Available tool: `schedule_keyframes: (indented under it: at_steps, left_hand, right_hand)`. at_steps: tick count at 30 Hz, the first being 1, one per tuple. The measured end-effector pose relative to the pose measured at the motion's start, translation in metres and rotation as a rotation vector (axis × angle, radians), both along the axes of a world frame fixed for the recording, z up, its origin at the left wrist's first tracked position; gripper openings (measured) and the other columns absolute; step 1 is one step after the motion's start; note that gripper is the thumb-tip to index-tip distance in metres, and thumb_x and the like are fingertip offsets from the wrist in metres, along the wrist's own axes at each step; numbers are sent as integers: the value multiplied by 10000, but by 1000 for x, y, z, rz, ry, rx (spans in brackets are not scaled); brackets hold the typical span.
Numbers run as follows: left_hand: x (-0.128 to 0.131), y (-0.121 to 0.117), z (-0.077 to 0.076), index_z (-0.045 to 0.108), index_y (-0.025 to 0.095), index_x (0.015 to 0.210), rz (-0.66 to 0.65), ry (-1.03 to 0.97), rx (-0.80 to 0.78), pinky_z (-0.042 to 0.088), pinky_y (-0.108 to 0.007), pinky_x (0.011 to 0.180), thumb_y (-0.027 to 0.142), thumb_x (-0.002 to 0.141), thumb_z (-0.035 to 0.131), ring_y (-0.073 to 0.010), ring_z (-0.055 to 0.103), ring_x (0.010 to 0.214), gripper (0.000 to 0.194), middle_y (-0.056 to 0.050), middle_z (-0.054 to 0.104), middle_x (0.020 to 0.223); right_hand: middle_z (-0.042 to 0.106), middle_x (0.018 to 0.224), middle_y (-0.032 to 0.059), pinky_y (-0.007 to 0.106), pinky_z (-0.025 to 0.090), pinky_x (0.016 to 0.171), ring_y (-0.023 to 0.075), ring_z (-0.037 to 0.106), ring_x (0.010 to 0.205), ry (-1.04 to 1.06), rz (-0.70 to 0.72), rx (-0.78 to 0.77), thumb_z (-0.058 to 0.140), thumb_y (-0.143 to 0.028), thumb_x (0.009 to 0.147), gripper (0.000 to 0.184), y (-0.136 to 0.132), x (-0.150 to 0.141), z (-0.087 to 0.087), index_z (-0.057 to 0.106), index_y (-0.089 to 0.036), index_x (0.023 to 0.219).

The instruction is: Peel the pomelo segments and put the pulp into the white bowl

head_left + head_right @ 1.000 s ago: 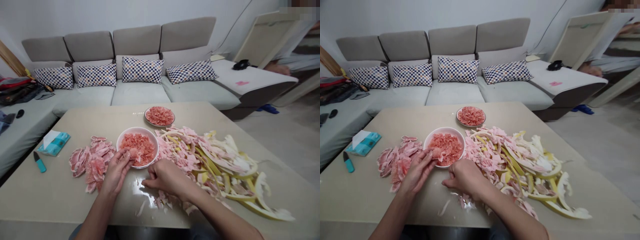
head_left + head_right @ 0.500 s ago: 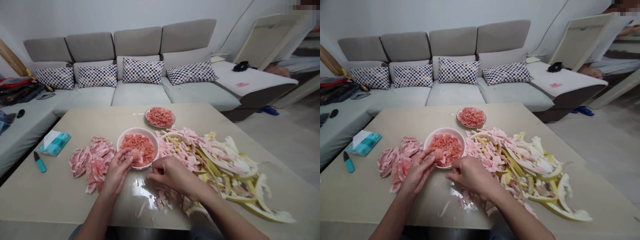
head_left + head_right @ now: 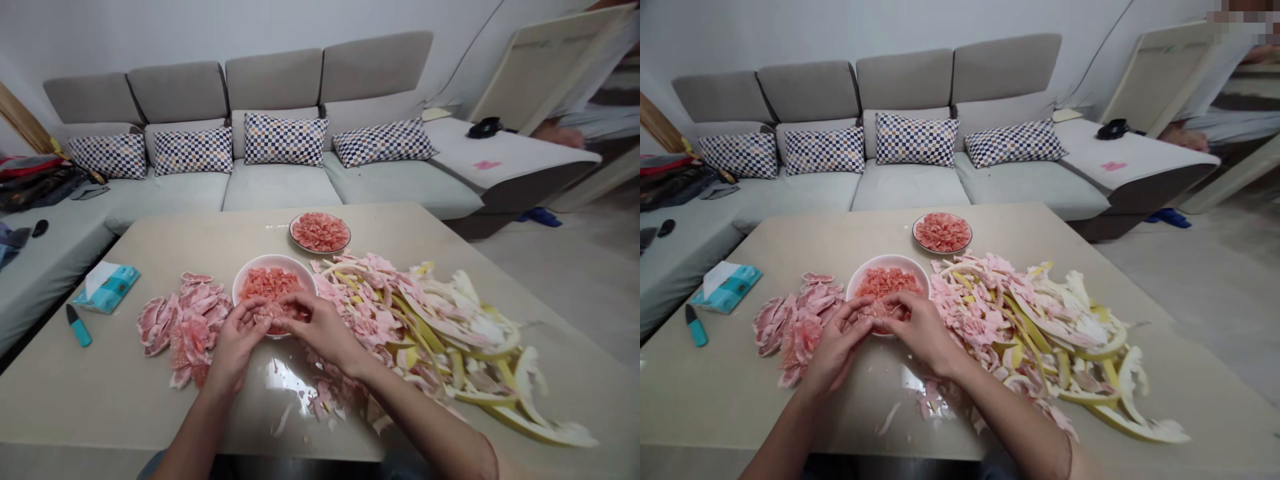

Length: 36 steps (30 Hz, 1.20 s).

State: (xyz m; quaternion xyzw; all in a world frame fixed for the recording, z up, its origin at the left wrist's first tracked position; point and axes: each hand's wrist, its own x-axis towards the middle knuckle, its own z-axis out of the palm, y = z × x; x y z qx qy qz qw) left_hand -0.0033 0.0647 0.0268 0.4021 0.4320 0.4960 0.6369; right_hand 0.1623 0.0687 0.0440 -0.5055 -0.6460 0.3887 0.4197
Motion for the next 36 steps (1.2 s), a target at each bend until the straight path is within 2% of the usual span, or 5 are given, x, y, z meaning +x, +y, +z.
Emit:
schedule_keyframes:
  at_steps: [6,10,14,22,36]
  left_hand:
    - [-1,0,-3,636,177,1032,-30,-73,-75,468,-292,856,280,677,783,-178,627,927,398,-60,671,1024]
    - [-1,1,-5,659,169,970,-17,-107,-94,472,-284,845,260,674,790,-155,624,867,337,-36,676,933]
    - [-2,2,-6,673,178,953,-26,-150,-99,472,-266,828,252,669,793,-144,626,841,317,-25,679,923]
    - [-2,2,-3,678,178,958,-63,-63,-58,459,-281,827,278,701,768,-169,638,841,290,-44,697,909]
    - [-7,4,-3,671,155,891,-91,-201,-141,491,-224,761,200,659,804,-111,624,766,271,-15,660,830]
  right_hand:
    - [688,782,13,271,517,673,138,633,689,313,26,-214,742,-316,718,255,3,-2,0,690,-163,914]
    - [702,821,22,282,537,670,129,649,654,465,79,-361,766,-381,695,321,9,2,-9,698,-165,922]
    - [671,714,-9,245,531,649,99,631,608,633,144,-508,791,-393,671,331,15,5,-17,699,-160,887]
    - [679,678,-19,235,495,565,95,601,538,433,142,-426,794,-389,667,374,13,3,-9,658,-162,932]
    - [617,596,-41,169,452,563,42,539,512,819,203,-640,836,-345,625,276,17,3,-19,697,-132,731]
